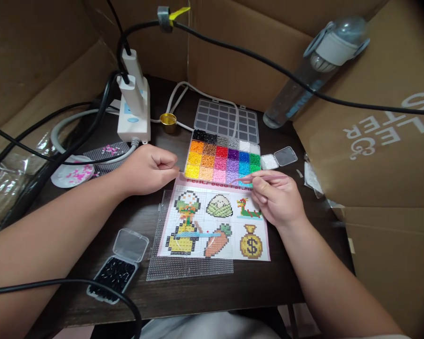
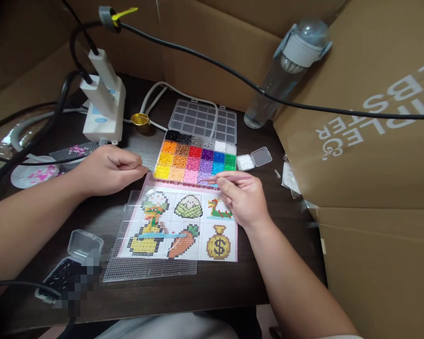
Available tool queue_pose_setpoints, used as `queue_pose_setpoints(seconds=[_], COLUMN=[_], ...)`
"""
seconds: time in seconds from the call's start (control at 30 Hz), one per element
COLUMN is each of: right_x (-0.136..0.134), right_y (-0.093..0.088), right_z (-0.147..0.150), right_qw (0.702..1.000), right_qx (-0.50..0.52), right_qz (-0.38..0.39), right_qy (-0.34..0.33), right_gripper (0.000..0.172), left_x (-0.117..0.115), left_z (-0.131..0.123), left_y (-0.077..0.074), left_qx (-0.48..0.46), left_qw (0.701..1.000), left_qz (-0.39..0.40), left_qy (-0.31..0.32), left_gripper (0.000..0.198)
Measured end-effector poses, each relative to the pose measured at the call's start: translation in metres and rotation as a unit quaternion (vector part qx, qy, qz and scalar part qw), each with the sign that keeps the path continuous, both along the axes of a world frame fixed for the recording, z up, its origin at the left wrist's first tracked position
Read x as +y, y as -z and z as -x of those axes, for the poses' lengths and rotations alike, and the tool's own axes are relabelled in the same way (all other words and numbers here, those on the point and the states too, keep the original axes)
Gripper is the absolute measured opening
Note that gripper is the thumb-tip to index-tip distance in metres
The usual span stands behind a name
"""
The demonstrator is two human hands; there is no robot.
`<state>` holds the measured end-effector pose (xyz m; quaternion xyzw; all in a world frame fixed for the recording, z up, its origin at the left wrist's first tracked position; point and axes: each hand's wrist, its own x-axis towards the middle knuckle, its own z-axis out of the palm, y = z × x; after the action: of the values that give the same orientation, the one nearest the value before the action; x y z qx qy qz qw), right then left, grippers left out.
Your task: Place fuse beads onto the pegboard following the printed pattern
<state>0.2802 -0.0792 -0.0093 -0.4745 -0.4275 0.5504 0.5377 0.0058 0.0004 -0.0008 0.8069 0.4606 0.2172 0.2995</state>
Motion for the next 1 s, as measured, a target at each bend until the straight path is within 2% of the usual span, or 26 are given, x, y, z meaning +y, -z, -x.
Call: queue_pose_setpoints(seconds=[0.17,0.7,0.83,1.0], right_x=[0.006,0.01,0.006,-0.005], right_y=[-0.007,-0.003,-0.003,-0.005], right_z=[-0.01,-0.01,0.001,0.033], right_qw=[0.997,0.996,0.998,0.999], right_qx=[0.061,0.071,0.038,-0.03], right_qz=[-0.005,0.008,0.011,0.006], right_qy=[0.053,0.051,0.046,0.025], right_gripper=[0.007,0.01,0.012,0.012], left_x=[0.001,0.001,0.0,-0.002], left_z=[0.002,0.003,0.002,-0.002], left_y=[0.002,0.003,0.001,-0.001], left_qx=[0.019,0.012,-0.001,-0.007], left_qw=[1.0,1.0,1.0,1.0], left_qz=[-0.007,-0.003,0.008,0.005], left_qy=[0.004,0.003,0.004,0.006], left_gripper=[0.036,0.039,0.038,0.036])
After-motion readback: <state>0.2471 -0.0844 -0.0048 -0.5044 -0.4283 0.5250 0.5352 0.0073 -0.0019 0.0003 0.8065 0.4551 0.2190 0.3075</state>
